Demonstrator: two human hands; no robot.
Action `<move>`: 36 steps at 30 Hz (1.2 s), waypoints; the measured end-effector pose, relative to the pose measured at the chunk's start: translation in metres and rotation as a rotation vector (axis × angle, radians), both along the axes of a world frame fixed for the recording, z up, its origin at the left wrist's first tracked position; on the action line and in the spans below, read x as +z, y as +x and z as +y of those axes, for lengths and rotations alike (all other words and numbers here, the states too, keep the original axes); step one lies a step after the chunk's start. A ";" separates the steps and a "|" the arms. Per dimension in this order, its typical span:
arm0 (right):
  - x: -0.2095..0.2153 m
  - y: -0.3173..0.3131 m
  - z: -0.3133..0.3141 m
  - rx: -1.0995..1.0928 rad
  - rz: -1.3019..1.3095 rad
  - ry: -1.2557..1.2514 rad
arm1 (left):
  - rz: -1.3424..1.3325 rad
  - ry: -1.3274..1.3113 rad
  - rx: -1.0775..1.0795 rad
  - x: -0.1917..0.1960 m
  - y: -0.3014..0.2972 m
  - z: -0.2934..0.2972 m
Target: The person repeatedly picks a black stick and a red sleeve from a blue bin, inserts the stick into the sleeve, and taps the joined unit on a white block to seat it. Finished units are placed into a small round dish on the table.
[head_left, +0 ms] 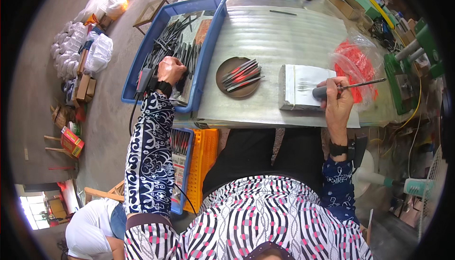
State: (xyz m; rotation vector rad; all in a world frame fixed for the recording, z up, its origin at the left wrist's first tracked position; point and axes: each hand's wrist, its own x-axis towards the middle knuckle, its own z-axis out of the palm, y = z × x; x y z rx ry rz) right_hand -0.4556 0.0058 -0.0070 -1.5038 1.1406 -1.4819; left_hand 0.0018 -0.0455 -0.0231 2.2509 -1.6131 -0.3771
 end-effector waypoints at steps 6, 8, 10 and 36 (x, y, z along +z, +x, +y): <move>-0.004 -0.001 0.000 0.009 -0.003 0.013 | -0.029 -0.040 -0.017 0.012 -0.009 0.008; -0.004 -0.003 0.000 -0.007 0.034 0.003 | 0.105 -0.111 0.025 0.018 -0.017 0.012; -0.003 -0.003 0.001 -0.018 0.081 0.030 | 0.136 -0.180 0.067 0.028 -0.027 0.016; -0.024 -0.087 -0.029 -0.418 1.110 -0.046 | 0.714 -0.200 -0.551 0.041 -0.257 0.053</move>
